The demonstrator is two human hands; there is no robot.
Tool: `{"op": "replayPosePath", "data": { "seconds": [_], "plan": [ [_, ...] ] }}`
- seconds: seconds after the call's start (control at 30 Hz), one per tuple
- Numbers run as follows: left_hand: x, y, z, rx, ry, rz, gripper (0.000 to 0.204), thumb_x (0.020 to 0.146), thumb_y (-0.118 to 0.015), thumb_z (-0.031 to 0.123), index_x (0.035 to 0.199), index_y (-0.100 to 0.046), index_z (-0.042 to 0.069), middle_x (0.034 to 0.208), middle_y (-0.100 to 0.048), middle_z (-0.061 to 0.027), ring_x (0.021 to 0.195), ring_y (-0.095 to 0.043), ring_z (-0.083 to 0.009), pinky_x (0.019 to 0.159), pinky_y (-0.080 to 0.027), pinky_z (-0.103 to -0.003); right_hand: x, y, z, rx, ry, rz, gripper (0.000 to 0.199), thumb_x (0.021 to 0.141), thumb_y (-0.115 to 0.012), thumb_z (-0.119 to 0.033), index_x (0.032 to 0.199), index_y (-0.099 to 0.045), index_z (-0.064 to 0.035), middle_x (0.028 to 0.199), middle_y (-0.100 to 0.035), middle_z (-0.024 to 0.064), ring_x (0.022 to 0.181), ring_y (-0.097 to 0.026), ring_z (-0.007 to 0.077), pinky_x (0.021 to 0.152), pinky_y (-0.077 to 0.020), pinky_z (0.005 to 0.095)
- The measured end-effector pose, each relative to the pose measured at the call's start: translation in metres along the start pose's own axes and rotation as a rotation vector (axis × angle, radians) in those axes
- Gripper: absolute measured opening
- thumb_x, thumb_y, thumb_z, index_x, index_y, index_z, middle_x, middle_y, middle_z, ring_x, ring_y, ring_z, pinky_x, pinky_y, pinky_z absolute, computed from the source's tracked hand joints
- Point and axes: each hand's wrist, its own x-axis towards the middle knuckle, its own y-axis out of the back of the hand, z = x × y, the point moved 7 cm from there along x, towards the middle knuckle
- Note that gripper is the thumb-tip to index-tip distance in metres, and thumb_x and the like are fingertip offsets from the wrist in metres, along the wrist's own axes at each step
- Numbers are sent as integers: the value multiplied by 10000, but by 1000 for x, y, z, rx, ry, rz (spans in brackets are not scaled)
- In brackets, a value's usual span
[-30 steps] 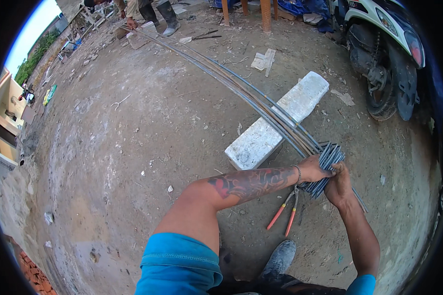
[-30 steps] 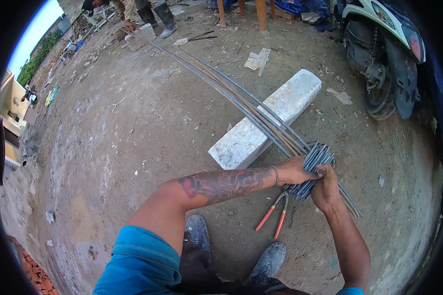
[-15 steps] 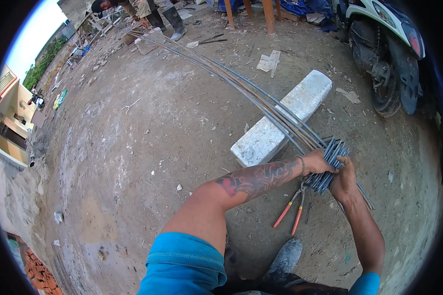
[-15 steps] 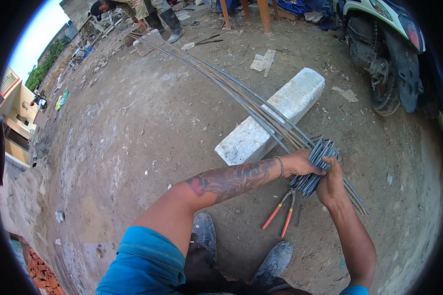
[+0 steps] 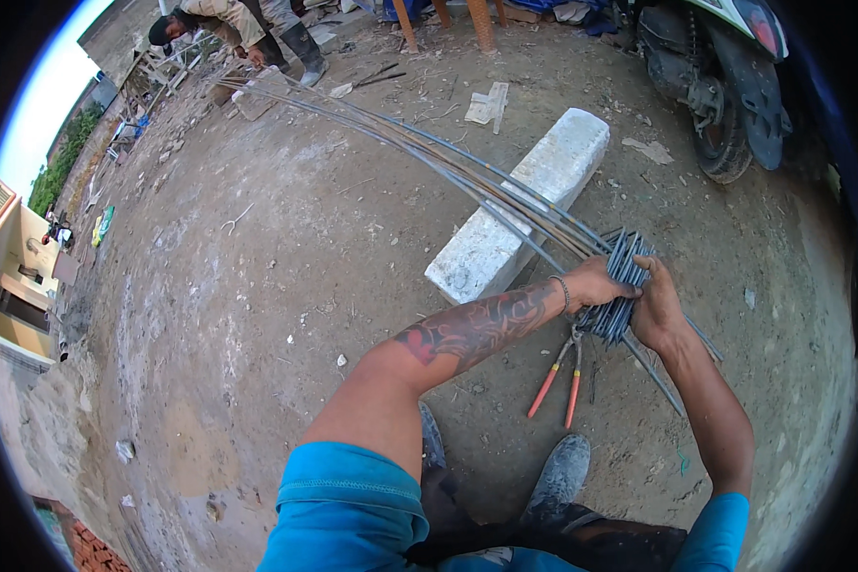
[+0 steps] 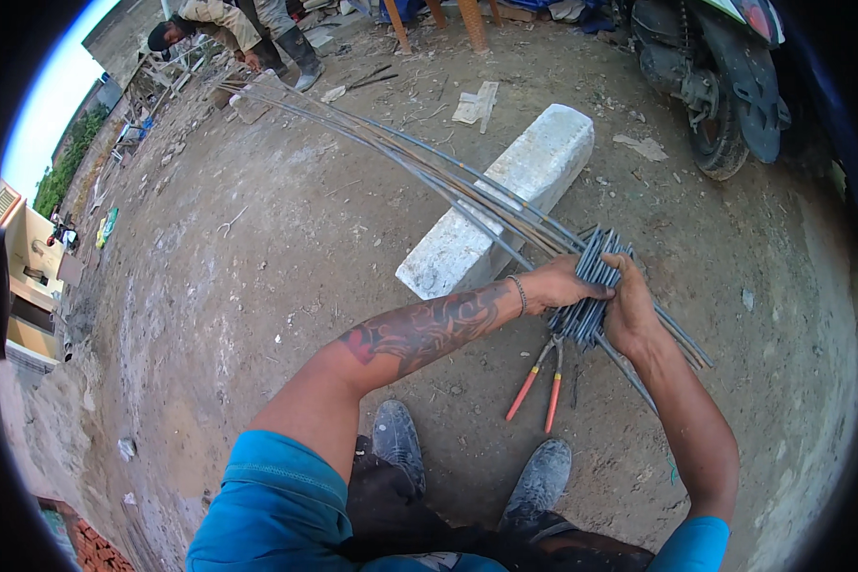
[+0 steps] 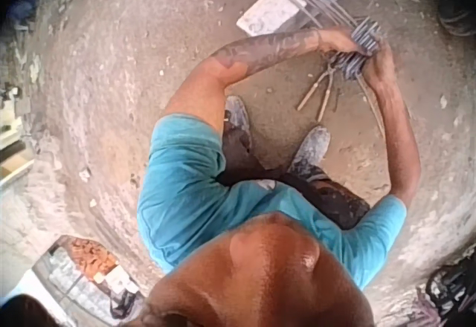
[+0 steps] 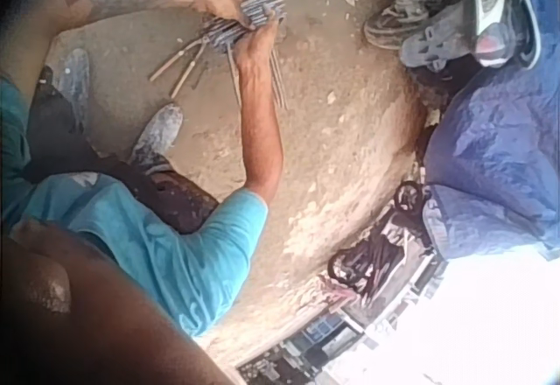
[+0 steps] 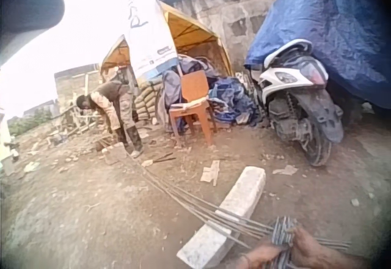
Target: The person assembles a rebar cage by sliding stirrups onto rebar and securing them with wire using pliers.
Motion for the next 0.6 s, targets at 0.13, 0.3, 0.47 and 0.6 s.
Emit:
{"op": "replayPosePath", "data": {
  "seconds": [0.13,0.3,0.47,0.6],
  "plan": [
    [-12,-1,14,-31,43,-94,520,766,-739,258,1186,-552,15,1094,-618,-99,971,-576,-162,836,-450,-283,25,30,1,-126,59,-66,434,920,-378,-422,1234,-461,-135,1208,-491,128,1052,-499,235,942,-393,423],
    [-12,4,13,-55,14,-80,486,774,-730,247,1168,-567,14,1089,-620,-93,972,-574,-156,843,-445,-286,4,13,-5,-340,67,-11,511,940,-315,-464,1354,-368,-167,1397,-274,154,1164,-376,260,962,-326,448],
    [-13,-5,17,-98,12,-102,443,771,-728,202,1143,-577,13,1066,-629,-84,949,-582,-155,835,-444,-278,4,23,-4,-475,-39,6,491,943,-368,-443,1340,-425,-160,1001,-492,46,871,-433,141,767,-365,326],
    [-11,3,6,-190,33,-77,316,774,-709,126,1055,-616,15,970,-661,-59,854,-612,-136,781,-463,-254,-6,15,-13,-512,66,-36,443,947,-400,-399,1280,-496,-123,815,-458,-11,746,-392,96,689,-341,275]
  ]
}}
